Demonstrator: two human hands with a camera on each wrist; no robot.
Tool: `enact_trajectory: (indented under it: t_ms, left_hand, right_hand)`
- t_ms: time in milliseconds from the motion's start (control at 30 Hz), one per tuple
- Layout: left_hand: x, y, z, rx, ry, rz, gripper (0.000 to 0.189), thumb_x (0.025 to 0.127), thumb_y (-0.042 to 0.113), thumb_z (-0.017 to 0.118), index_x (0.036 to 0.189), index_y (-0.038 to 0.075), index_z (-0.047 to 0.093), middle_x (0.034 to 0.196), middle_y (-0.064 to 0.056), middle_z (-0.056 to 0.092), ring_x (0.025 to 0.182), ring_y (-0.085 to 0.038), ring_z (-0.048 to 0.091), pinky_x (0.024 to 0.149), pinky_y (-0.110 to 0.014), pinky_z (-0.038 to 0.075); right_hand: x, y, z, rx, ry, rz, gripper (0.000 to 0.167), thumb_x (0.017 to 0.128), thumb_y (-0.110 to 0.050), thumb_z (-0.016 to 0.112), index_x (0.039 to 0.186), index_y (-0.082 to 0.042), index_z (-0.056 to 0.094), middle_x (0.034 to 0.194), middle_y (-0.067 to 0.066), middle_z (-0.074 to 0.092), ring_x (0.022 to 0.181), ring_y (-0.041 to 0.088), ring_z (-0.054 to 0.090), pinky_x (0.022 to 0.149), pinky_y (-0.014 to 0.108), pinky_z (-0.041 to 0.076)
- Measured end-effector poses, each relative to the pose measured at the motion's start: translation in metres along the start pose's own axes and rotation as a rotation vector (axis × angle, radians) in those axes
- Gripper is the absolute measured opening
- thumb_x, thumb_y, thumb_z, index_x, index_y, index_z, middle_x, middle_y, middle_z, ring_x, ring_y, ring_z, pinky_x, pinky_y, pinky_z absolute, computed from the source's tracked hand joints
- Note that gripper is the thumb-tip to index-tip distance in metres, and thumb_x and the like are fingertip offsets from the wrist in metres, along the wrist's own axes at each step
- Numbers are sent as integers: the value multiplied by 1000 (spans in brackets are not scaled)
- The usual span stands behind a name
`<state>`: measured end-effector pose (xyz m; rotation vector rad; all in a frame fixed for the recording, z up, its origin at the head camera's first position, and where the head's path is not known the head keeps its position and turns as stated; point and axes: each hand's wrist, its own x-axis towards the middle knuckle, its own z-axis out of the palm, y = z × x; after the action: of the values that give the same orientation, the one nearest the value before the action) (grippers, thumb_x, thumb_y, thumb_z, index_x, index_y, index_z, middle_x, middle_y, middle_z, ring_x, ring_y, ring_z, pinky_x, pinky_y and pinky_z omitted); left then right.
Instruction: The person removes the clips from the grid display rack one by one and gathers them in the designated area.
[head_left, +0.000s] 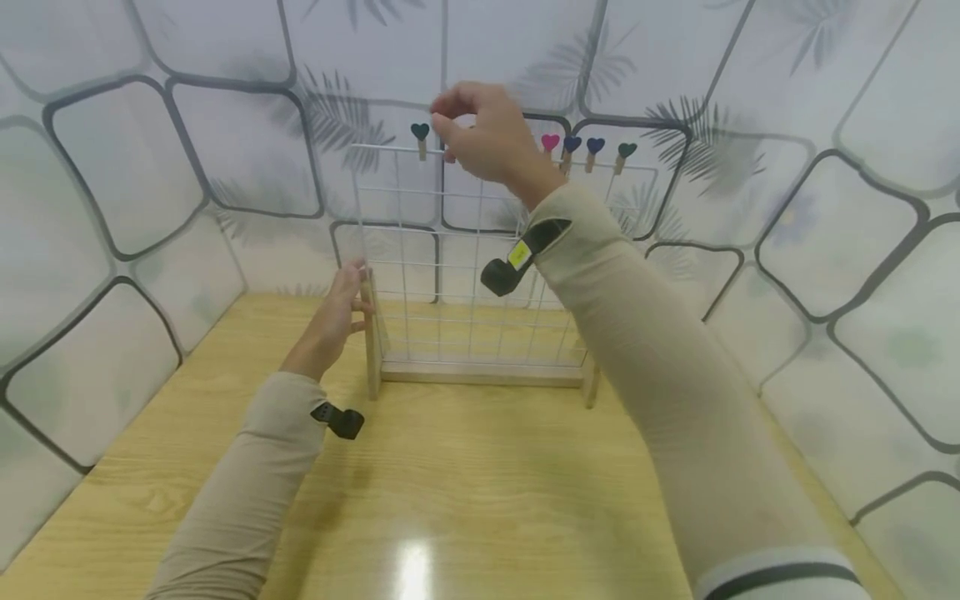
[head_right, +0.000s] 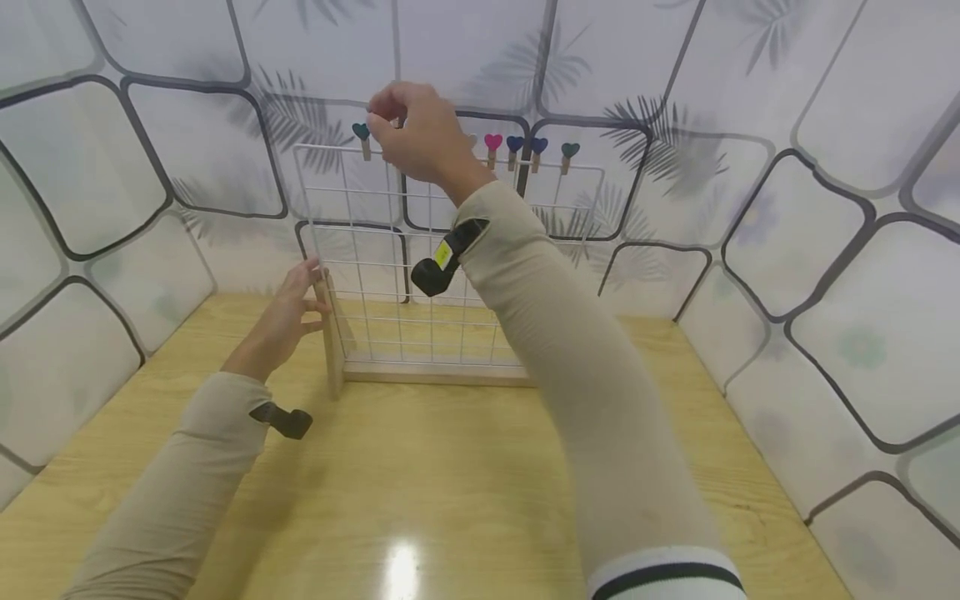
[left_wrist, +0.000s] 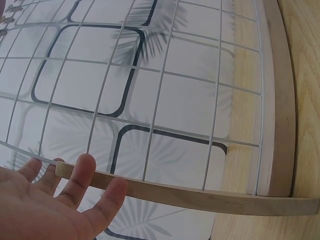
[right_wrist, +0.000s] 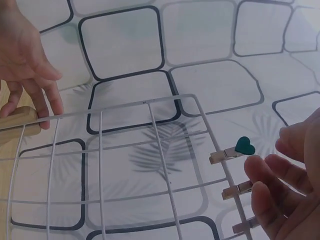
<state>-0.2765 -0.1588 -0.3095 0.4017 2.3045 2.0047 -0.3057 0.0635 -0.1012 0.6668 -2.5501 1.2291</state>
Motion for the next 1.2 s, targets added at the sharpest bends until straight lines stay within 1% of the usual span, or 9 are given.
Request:
enact_trajectory:
  t_ms: [100, 233, 367, 533, 733, 867, 1033, 1100, 1200]
  left_hand:
    - [0, 0, 1, -4, -1, 1, 64, 103, 53, 11, 157, 21, -1, 160, -8, 6, 127, -44, 28, 108, -63, 24]
    - [1, -1, 0, 3, 2, 3, 64, 103, 53, 11, 157, 22, -1, 161, -8, 6, 126, -44, 28, 108, -62, 24]
    - [0, -1, 0, 15, 6, 10, 64, 103, 53, 11, 157, 21, -1, 161, -8, 6, 127, -45, 28, 108, -62, 25]
    - [0, -1, 1, 6, 3, 14, 63, 103, 52, 10, 157, 20, -2, 161, -9, 6, 126, -45, 27, 108, -61, 25]
    - [0, -2, 3, 6, 3, 21, 64, 103, 52, 11, 157, 20, -1, 161, -8, 6, 127, -46, 28, 108, -62, 25]
    - [-2, -5, 4, 12, 7, 9, 64, 103, 52, 12, 157, 18, -1, 161, -9, 7, 127, -46, 28, 108, -62, 25]
    - [-3, -6, 4, 12, 6, 0, 65, 103, 52, 12, 156, 16, -1, 161, -10, 7, 125, -44, 29, 109, -61, 24]
    - [-2, -5, 4, 12, 5, 10, 66, 103, 53, 12, 156, 16, 0, 160, -11, 7, 125, -45, 28, 109, -62, 24]
    - [1, -2, 3, 13, 6, 21, 66, 103, 53, 12, 156, 16, 0, 159, -13, 8, 126, -46, 27, 108, -62, 24]
  right_hand:
    - [7, -5, 6, -139, -36, -4, 30, 100, -25, 55, 127, -12, 59, 122, 1, 59, 85, 15, 66, 76, 24, 52]
    - [14, -12, 14, -265, -75, 22, 36, 101, -28, 52, 133, -13, 56, 123, -1, 60, 85, 11, 66, 78, 21, 51]
    - [18, -16, 20, -289, -91, 72, 35, 102, -26, 50, 134, -12, 56, 118, -1, 62, 83, 10, 65, 75, 19, 52]
    - [17, -16, 23, -297, -74, 123, 33, 102, -21, 50, 134, -10, 55, 117, 1, 62, 81, 11, 64, 70, 19, 52]
    - [16, -10, 27, -358, -25, 114, 26, 101, -19, 53, 125, -11, 57, 113, 2, 60, 82, 10, 64, 72, 21, 50]
    - [13, -3, 29, -298, 31, 85, 19, 101, -16, 54, 118, -9, 58, 111, 3, 61, 82, 12, 65, 73, 22, 51]
    - [9, 1, 26, -89, 106, 67, 16, 99, -13, 57, 115, -10, 59, 111, 0, 61, 76, 13, 65, 66, 22, 52]
    - [6, 0, 21, -30, 103, 50, 17, 99, -14, 57, 115, -10, 59, 112, 0, 62, 73, 13, 65, 64, 25, 51]
    - [0, 0, 13, 6, 59, 13, 17, 99, -14, 57, 116, -9, 59, 109, 2, 63, 71, 16, 65, 64, 28, 50]
